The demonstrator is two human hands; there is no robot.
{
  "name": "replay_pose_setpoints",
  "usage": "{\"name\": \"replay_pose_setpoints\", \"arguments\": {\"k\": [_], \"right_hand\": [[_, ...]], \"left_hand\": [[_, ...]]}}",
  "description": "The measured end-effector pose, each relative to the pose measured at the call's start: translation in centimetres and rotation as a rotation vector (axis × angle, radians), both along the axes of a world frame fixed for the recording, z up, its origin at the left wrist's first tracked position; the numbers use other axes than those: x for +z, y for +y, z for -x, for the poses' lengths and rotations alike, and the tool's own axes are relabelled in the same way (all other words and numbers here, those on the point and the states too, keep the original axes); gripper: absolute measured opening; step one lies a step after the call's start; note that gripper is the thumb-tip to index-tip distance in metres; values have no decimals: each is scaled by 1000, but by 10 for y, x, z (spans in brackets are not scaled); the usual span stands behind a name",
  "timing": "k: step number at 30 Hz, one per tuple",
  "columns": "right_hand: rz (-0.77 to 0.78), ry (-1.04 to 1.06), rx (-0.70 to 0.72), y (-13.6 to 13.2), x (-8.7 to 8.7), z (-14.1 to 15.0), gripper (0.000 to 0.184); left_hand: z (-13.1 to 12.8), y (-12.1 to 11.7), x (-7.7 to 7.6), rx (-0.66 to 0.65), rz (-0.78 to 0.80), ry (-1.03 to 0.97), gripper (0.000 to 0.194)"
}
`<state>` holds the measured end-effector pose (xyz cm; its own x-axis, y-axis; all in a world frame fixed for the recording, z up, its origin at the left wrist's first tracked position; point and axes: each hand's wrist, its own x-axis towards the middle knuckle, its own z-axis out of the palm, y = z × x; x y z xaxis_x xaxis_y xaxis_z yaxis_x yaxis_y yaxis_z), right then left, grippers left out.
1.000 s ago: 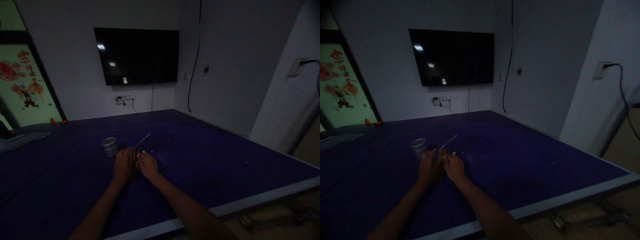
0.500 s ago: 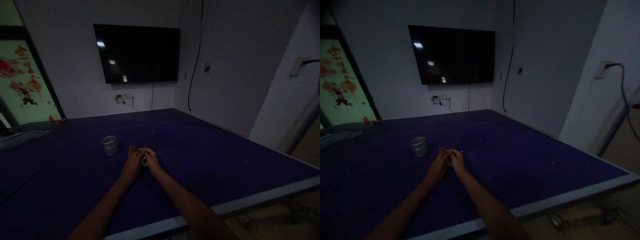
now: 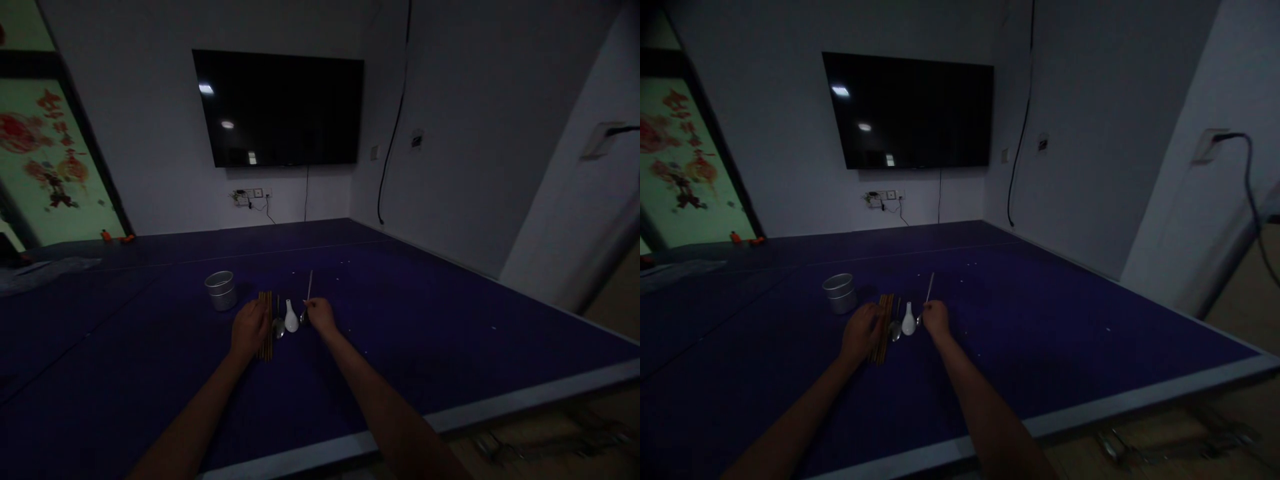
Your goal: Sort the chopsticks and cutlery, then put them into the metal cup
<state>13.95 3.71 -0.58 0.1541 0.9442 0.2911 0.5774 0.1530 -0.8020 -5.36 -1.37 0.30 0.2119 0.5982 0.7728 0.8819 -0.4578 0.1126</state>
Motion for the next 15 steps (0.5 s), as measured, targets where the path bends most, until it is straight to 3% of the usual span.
{"name": "replay_pose_setpoints", "arguments": {"k": [15], "right_hand": [[75, -386, -43, -10, 4, 5, 23]], "left_hand": [[7, 3, -5, 65, 121, -89, 29]]}}
